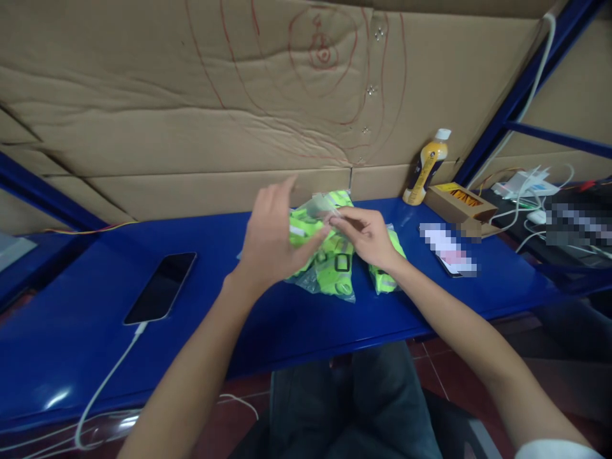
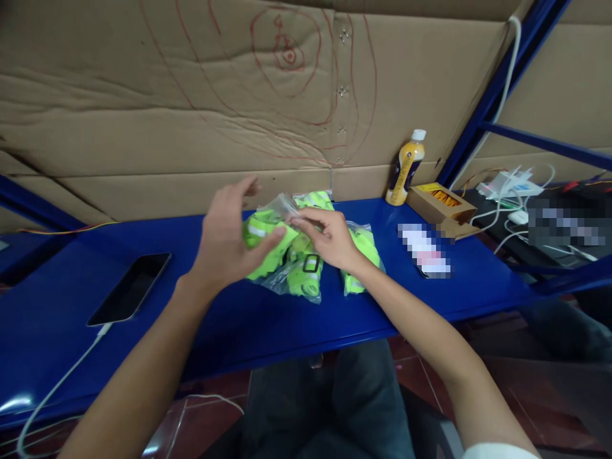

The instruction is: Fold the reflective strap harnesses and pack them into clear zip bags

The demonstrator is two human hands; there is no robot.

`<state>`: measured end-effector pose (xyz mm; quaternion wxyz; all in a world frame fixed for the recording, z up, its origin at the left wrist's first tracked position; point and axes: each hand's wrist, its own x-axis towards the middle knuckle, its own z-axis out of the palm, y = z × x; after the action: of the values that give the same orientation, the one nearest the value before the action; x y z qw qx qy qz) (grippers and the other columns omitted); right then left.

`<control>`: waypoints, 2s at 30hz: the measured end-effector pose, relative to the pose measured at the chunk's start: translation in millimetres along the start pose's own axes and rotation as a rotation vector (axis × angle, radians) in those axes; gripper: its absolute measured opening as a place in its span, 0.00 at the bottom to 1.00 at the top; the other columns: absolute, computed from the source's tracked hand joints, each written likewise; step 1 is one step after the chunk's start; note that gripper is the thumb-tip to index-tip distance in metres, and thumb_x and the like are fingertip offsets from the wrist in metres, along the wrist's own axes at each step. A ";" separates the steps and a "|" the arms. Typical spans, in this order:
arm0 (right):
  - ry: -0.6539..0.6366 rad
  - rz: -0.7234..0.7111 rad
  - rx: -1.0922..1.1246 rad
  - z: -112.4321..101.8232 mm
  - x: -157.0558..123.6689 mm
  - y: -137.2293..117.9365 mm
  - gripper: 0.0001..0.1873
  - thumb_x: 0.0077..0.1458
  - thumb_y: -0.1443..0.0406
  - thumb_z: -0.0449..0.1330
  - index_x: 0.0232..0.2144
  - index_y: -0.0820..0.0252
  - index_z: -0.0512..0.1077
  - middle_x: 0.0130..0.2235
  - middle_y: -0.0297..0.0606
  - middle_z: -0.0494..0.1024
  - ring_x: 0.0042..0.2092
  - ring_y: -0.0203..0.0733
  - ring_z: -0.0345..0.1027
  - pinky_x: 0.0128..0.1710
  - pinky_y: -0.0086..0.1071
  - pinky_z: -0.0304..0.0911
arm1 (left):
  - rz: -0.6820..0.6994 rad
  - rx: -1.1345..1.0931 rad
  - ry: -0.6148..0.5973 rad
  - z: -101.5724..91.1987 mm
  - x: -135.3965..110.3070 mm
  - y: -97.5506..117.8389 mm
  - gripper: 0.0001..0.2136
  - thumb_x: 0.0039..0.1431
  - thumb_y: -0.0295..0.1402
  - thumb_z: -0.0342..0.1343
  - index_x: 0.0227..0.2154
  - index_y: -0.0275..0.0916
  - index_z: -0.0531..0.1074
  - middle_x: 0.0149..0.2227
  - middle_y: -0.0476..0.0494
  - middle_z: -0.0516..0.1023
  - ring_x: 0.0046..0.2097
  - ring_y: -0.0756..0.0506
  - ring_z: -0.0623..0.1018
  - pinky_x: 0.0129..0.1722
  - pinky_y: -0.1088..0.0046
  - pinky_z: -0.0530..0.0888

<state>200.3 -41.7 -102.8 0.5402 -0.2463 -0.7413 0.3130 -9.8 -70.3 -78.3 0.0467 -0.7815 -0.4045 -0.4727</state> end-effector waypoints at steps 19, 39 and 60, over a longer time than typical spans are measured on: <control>-0.146 -0.080 -0.237 -61.7 112.2 -60.9 0.30 0.54 0.37 0.73 0.34 0.57 0.79 0.28 0.36 0.78 0.32 0.41 0.74 0.29 0.33 0.72 | -0.236 -0.800 0.262 9.0 84.5 -5.4 0.21 0.56 0.53 0.75 0.41 0.41 0.82 0.44 0.42 0.85 0.46 0.42 0.84 0.45 0.68 0.81; 0.056 0.006 0.165 -86.2 121.0 -31.4 0.27 0.45 0.44 0.81 0.32 0.60 0.81 0.31 0.35 0.81 0.31 0.35 0.76 0.31 0.30 0.77 | -0.323 -0.905 0.481 29.9 109.8 -12.6 0.22 0.51 0.56 0.77 0.26 0.42 0.80 0.29 0.47 0.81 0.32 0.47 0.78 0.34 0.70 0.78; -0.101 -0.107 -0.186 -74.4 110.0 -63.5 0.28 0.49 0.41 0.78 0.35 0.58 0.81 0.35 0.38 0.84 0.37 0.41 0.76 0.37 0.34 0.76 | -0.123 -0.637 0.410 22.9 100.3 -0.9 0.15 0.62 0.48 0.72 0.29 0.42 0.81 0.32 0.46 0.84 0.36 0.46 0.82 0.39 0.70 0.79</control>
<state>237.2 7.1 31.1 0.4929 -0.2392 -0.8055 0.2257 28.3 -0.3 -13.2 -0.1471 -0.6205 -0.2659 -0.7230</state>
